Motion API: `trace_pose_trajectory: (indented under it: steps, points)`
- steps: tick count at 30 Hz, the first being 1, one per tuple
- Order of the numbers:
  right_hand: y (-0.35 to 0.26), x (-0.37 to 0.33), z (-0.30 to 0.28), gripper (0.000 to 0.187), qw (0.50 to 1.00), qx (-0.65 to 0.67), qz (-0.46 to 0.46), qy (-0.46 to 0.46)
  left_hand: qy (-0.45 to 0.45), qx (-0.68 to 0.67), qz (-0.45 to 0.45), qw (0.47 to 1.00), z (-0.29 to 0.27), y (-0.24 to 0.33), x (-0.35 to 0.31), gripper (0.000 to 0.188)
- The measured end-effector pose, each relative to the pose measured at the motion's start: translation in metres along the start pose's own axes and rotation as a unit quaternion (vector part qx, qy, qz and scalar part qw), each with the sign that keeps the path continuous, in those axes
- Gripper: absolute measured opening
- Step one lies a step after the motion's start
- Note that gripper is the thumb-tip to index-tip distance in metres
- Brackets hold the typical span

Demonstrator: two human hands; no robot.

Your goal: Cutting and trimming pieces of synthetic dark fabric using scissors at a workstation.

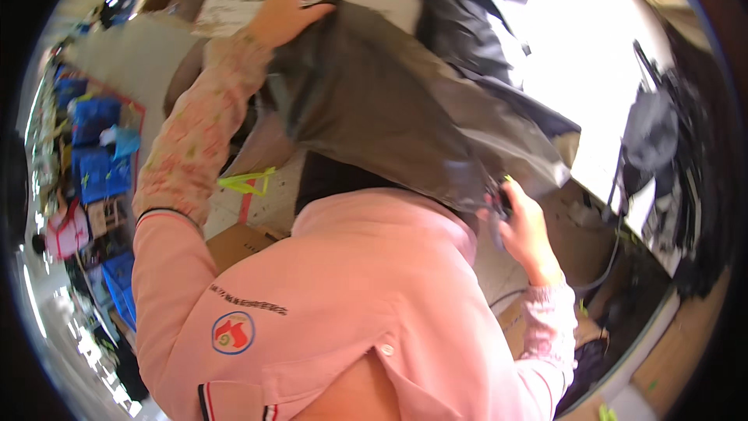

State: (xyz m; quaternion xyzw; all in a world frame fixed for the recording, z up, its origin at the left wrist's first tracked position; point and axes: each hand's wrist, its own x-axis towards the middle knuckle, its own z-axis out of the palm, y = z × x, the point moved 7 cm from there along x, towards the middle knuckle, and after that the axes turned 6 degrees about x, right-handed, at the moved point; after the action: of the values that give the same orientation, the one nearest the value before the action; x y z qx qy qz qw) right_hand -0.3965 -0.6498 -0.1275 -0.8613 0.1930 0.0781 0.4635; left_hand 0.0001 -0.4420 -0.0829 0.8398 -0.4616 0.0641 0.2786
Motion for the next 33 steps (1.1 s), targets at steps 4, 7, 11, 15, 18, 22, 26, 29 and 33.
trace_pose_trajectory:
  steps: [4,7,11,15,18,22,26,29,33]
  points:
    - [0.023,-0.013,0.012,0.033,0.996,0.080,0.017,0.020,0.029,0.006,0.159,0.987,0.006,0.094,-0.031,0.018]
    - [0.044,-0.021,0.031,0.029,0.996,0.077,0.038,-0.006,-0.112,-0.100,0.285,0.947,0.023,0.175,-0.088,0.016]
    - [0.053,-0.023,0.053,0.029,0.999,0.051,-0.013,0.009,-0.228,-0.180,0.288,0.913,0.067,0.204,-0.151,0.018]
    - [0.046,-0.020,0.058,0.037,0.999,0.004,-0.044,0.029,-0.288,-0.098,0.235,0.923,0.062,0.174,-0.172,0.036]
    - [0.048,-0.013,0.060,0.038,0.998,0.022,-0.050,0.039,-0.275,-0.019,0.186,0.943,0.049,0.136,-0.200,0.047]
    - [0.062,-0.003,0.058,0.034,0.996,0.082,-0.012,0.029,-0.243,0.025,0.098,0.965,0.053,0.085,-0.229,0.042]
    - [0.043,0.002,0.035,0.021,0.995,0.084,-0.011,0.042,-0.239,-0.080,0.068,0.965,0.058,0.062,-0.225,0.029]
    - [0.050,0.003,0.016,0.021,0.997,0.044,0.017,0.053,-0.290,-0.189,-0.022,0.938,0.050,0.057,-0.203,0.022]
    - [0.042,0.011,-0.008,0.019,0.996,0.041,0.014,0.081,-0.377,-0.304,-0.131,0.865,0.038,0.066,-0.180,0.018]
